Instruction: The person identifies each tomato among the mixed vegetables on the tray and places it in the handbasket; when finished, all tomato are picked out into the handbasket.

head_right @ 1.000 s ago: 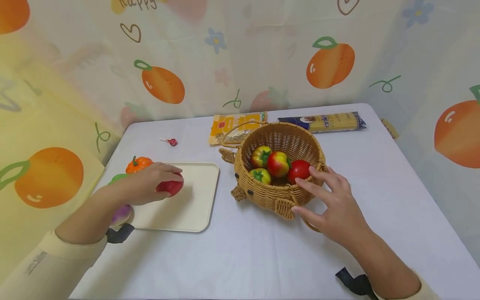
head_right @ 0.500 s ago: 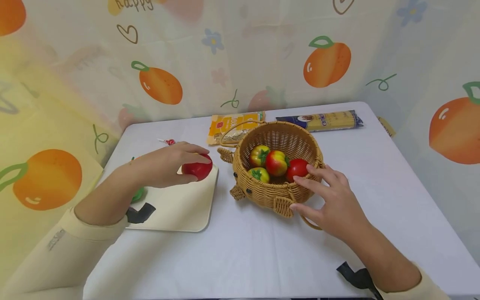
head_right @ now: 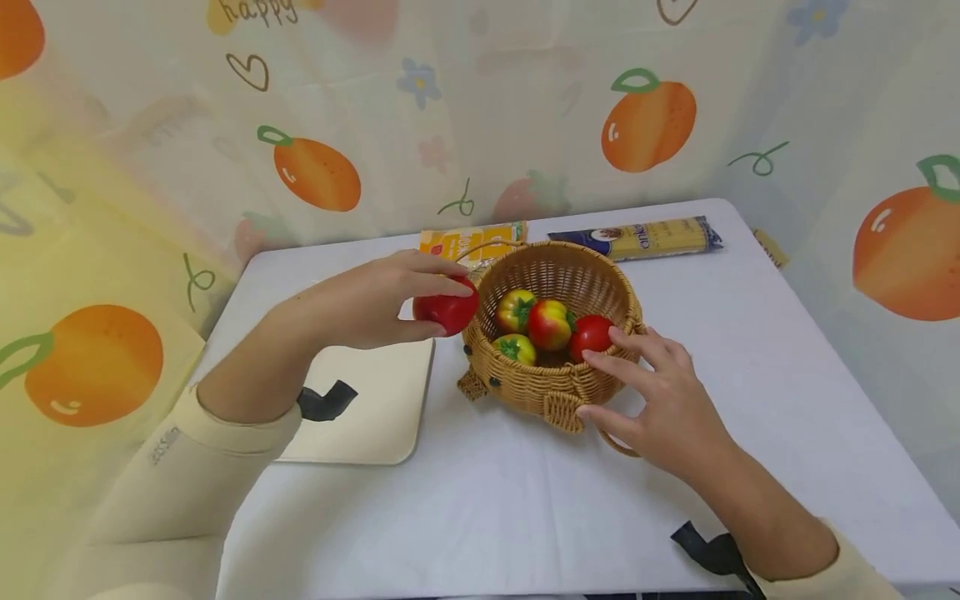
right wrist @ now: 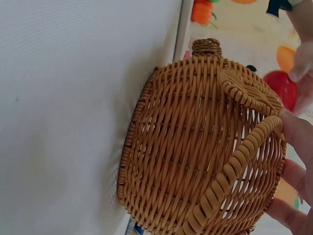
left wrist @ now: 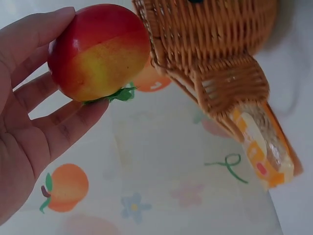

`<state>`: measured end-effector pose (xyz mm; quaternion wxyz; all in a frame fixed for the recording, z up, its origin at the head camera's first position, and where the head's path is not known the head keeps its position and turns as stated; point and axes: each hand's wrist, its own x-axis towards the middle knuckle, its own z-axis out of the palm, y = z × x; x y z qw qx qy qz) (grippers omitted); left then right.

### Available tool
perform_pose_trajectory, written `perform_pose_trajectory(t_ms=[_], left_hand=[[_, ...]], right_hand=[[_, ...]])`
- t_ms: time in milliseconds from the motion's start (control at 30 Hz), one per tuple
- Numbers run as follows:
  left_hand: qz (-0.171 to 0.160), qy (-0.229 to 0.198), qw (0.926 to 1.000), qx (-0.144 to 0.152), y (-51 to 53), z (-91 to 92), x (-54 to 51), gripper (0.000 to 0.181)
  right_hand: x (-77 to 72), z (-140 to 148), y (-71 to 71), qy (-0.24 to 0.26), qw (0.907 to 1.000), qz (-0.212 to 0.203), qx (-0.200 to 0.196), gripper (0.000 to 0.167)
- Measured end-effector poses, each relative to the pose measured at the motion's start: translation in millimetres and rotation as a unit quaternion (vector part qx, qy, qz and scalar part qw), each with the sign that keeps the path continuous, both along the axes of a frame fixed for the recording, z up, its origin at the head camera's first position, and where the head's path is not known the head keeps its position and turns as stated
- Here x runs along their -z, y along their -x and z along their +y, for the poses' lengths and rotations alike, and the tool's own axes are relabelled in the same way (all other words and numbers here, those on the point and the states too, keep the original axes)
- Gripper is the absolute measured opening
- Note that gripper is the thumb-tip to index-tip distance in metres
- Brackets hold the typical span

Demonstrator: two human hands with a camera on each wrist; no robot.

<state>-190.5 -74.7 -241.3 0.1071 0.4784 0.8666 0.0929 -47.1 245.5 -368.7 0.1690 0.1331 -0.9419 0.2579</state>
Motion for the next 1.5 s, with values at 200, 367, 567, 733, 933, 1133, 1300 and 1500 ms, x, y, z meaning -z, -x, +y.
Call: perform_pose_trajectory(t_ms=[200,367,567,733,933,1133,1300,1500], left_hand=[[-0.004,-0.005,0.9999,0.014,4.1,26.6,6.4,0.047],[-0.007,-0.006,0.9996,0.027,8.6,42.9,16.5,0.047],[-0.013,0.020,0.9990,0.038,15.7,59.8,32.3,0.047],[-0.007,0.059,0.9978,0.031,18.3,65.3,42.9,0.047],[-0.006,0.074,0.9970,0.022,19.1,59.3,51.4,0.048],[0.003,0.060,0.9981,0.014,19.8,53.2,52.7,0.048],[0.013,0.053,0.9985,-0.007,14.2,43.7,48.1,0.052],[0.053,0.035,0.9970,-0.044,4.7,23.3,48.2,0.061]], right_hand=[[2.2,-1,0.2,0.008,1.0000,0.002,-0.003,0.067],[5.4,-5,-0.3,0.012,0.9999,0.000,-0.003,0.066],[5.2,-7,-1.0,0.008,1.0000,-0.004,0.005,0.065],[6.3,-8,-0.4,0.013,0.9999,-0.009,0.002,0.064],[7.0,-12,2.1,0.016,0.9997,-0.015,-0.007,0.064],[2.1,-9,4.7,-0.007,0.9996,-0.025,-0.005,0.064],[-1.7,-3,4.7,-0.043,0.9986,-0.028,-0.005,0.064],[-7.6,3,4.0,-0.069,0.9974,-0.018,-0.011,0.064]])
